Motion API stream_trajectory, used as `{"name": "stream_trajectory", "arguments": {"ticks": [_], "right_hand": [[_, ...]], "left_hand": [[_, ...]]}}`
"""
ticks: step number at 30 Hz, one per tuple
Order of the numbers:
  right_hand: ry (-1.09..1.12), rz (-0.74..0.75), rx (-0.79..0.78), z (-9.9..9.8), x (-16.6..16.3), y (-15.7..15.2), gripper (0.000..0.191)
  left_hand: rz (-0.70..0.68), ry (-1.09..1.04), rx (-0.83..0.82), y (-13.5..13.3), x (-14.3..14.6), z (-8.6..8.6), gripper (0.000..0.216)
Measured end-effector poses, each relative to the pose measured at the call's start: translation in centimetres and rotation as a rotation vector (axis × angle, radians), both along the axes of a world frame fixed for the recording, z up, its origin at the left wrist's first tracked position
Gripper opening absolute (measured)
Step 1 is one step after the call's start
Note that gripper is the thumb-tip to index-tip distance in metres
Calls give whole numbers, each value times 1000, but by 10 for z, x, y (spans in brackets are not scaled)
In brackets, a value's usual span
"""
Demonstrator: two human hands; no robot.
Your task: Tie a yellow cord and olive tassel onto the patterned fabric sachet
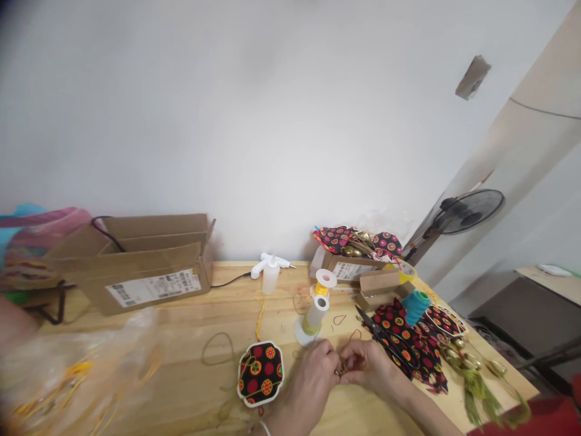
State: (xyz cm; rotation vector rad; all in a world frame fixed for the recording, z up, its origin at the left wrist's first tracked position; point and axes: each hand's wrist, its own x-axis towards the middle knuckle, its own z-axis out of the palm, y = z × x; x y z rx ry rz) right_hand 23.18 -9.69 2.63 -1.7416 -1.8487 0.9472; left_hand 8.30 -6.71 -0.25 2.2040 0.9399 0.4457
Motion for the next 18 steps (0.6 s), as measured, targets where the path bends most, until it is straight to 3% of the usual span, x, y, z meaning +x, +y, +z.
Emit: {"name": "stream_trajectory", "arguments": {"ticks": [10, 18], "right_hand": [[-57, 88, 58, 11, -5, 0, 15], [-51, 26, 135, 6, 4, -4, 18]], "left_hand": [[-125, -144, -132, 20, -12, 6, 10], [5, -339, -458, 24, -16, 13, 7]]}}
